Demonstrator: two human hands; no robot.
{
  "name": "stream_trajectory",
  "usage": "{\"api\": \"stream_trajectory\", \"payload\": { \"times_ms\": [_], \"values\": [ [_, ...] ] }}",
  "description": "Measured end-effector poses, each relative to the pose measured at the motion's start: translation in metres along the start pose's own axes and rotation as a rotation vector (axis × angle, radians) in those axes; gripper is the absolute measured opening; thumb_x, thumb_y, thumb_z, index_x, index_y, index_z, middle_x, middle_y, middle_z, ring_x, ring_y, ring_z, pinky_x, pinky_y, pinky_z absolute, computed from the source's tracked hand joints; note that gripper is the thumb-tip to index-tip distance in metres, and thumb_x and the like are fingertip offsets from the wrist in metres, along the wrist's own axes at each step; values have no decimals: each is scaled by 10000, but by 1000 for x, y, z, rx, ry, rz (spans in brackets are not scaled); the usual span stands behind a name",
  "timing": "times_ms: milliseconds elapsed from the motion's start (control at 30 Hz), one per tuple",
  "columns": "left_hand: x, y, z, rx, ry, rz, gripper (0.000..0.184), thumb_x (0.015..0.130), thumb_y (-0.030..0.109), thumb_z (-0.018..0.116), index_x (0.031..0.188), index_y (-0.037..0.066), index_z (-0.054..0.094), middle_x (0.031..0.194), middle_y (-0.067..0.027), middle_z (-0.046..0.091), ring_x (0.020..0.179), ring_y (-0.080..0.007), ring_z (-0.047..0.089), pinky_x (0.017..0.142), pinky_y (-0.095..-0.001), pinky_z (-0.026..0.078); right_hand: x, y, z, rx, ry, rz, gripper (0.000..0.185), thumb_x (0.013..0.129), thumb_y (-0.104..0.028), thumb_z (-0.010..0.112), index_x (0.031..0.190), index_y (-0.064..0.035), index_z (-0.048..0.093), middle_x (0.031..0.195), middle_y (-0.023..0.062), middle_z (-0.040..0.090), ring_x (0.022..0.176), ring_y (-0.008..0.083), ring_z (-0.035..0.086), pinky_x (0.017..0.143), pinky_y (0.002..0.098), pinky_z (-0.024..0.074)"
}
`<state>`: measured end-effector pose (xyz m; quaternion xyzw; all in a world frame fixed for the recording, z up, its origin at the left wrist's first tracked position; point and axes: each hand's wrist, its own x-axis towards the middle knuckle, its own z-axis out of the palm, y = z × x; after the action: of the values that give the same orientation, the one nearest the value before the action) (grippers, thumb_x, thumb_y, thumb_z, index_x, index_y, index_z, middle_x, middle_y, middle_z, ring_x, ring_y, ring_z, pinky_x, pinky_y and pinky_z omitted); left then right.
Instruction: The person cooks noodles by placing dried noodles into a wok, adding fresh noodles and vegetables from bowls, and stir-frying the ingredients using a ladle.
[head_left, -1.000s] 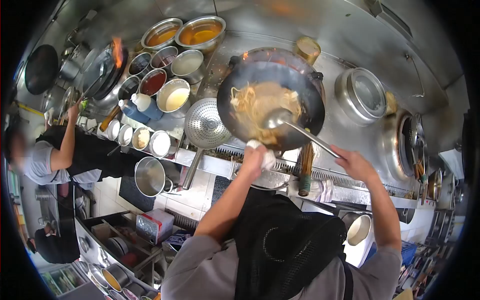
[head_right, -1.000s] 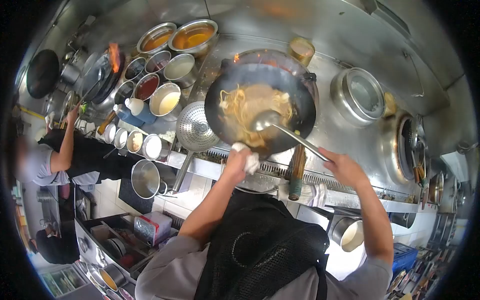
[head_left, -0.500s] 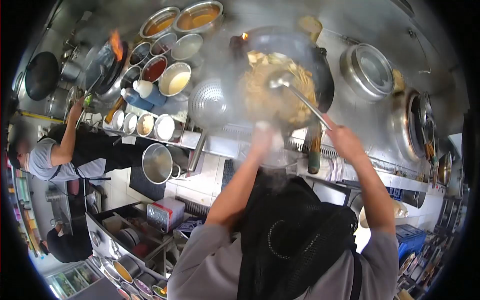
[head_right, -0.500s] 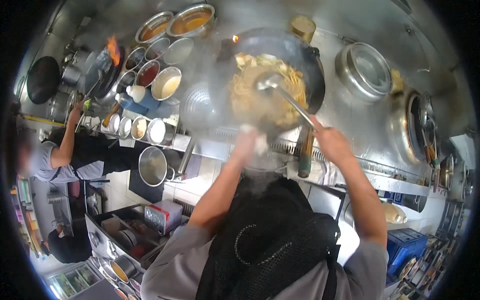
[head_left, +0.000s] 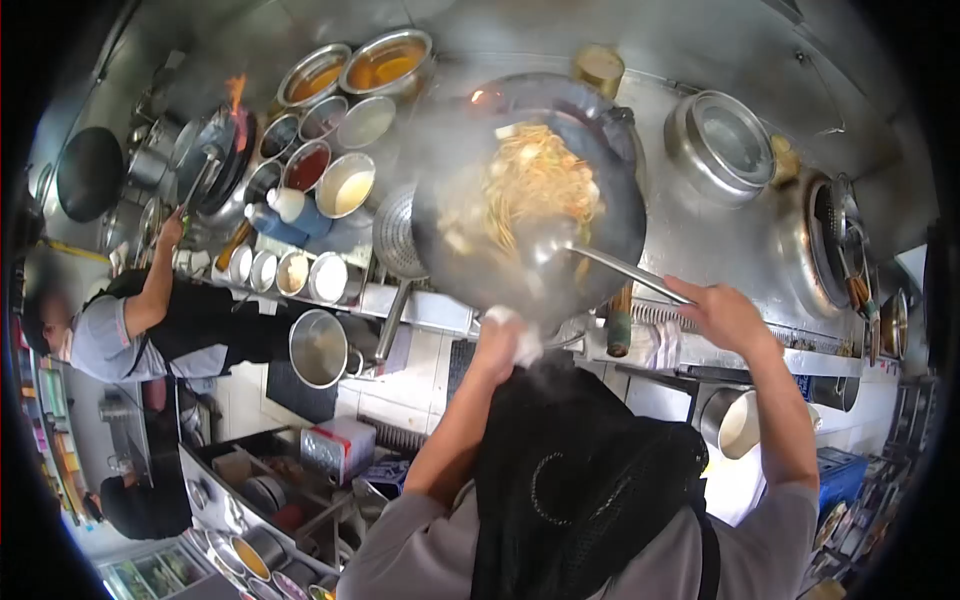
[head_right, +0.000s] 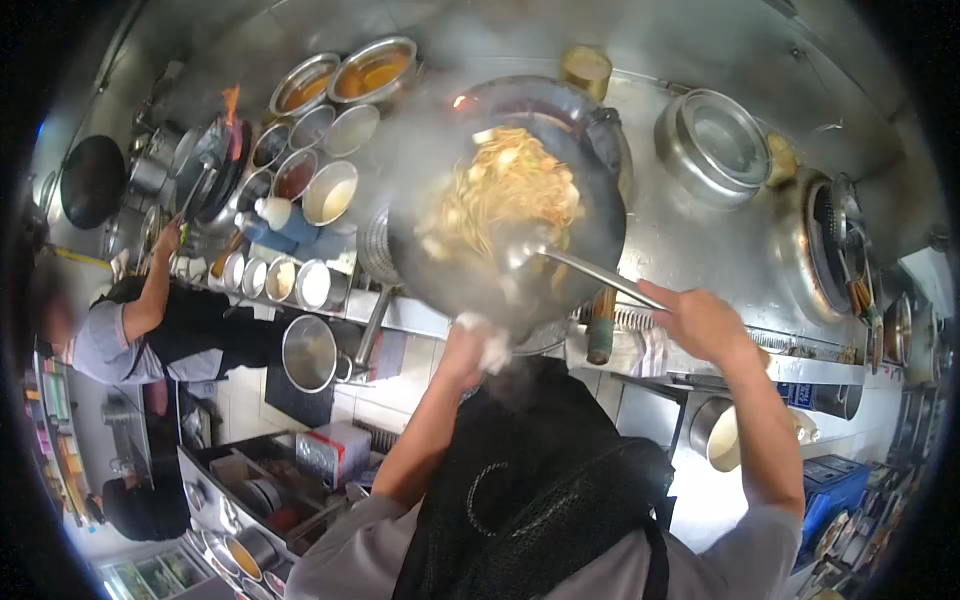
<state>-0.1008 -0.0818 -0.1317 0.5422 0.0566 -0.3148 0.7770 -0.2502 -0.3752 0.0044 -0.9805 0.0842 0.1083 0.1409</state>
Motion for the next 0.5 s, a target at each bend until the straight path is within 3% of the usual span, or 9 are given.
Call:
{"api": "stream_trajectory", "payload": {
  "times_ms": [33, 100, 133, 233, 300, 367, 433, 467, 500],
  "values": [
    [-7, 1, 2, 6, 26, 46, 181, 894, 56, 577, 1075, 39, 583, 927, -84, 639, 786, -204, 646, 653, -356, 550, -10, 17, -2, 12, 0, -78, 499, 947, -251, 581, 1432, -236, 469, 890, 240, 679, 819, 426, 650, 737, 518, 524],
    [40, -28, -28, -12, -6, -179, 112, 898, 62, 579, 1010, 56, 587, 877, -72, 630, 738, -211, 640, 618, -363, 551, 15, -8, 12, -16, -82, 54, 499, 948, -244, 577, 1434, -232, 465, 889, 240, 678, 822, 427, 648, 741, 523, 523],
    [66, -29, -29, -67, -143, -176, 62, 900, 61, 576, 960, 56, 589, 851, -79, 629, 718, -219, 642, 574, -386, 547, 38, -20, 35, -9, -21, 103, 508, 942, -236, 584, 1436, -236, 464, 902, 224, 684, 828, 422, 649, 739, 522, 523],
    [54, -37, -23, -54, -48, -173, 102, 902, 70, 582, 1002, 47, 583, 871, -78, 627, 719, -213, 639, 584, -383, 550, 38, -35, 30, -12, 17, 154, 514, 942, -231, 581, 1441, -249, 459, 917, 190, 691, 856, 413, 649, 746, 509, 523],
    [7, -49, -26, 67, 52, -11, 212, 889, 51, 553, 1101, 45, 569, 968, -94, 641, 797, -237, 666, 628, -399, 570, 3, 3, 7, 14, -43, 25, 485, 965, -245, 545, 1442, -255, 457, 873, 207, 678, 845, 418, 645, 748, 513, 511],
    [0, -41, -18, 213, 62, 166, 189, 887, 36, 523, 1070, 32, 569, 955, -112, 650, 818, -244, 678, 617, -397, 573, 5, 11, -2, 24, -26, 44, 477, 972, -263, 534, 1442, -261, 457, 854, 213, 670, 844, 419, 644, 748, 512, 502],
    [27, -25, -14, 86, 9, -68, 159, 898, 49, 513, 1045, 31, 568, 897, -112, 646, 758, -231, 667, 603, -380, 559, 32, -23, 6, 70, -25, 154, 490, 954, -260, 566, 1434, -265, 469, 959, 247, 667, 906, 416, 640, 786, 504, 498],
    [69, -36, -27, 6, -123, -151, 124, 915, 79, 522, 1022, 38, 570, 839, -107, 636, 688, -227, 644, 576, -387, 540, 48, -39, 23, 14, -17, 163, 499, 951, -275, 573, 1438, -266, 465, 949, 251, 664, 885, 422, 640, 786, 497, 501],
    [58, -41, -31, 5, -103, -155, 124, 915, 79, 522, 1022, 38, 570, 839, -107, 636, 688, -227, 644, 576, -387, 540, 44, -43, 36, 20, -32, 150, 499, 951, -275, 573, 1438, -266, 465, 949, 251, 664, 885, 422, 640, 786, 497, 501]
  ]
}}
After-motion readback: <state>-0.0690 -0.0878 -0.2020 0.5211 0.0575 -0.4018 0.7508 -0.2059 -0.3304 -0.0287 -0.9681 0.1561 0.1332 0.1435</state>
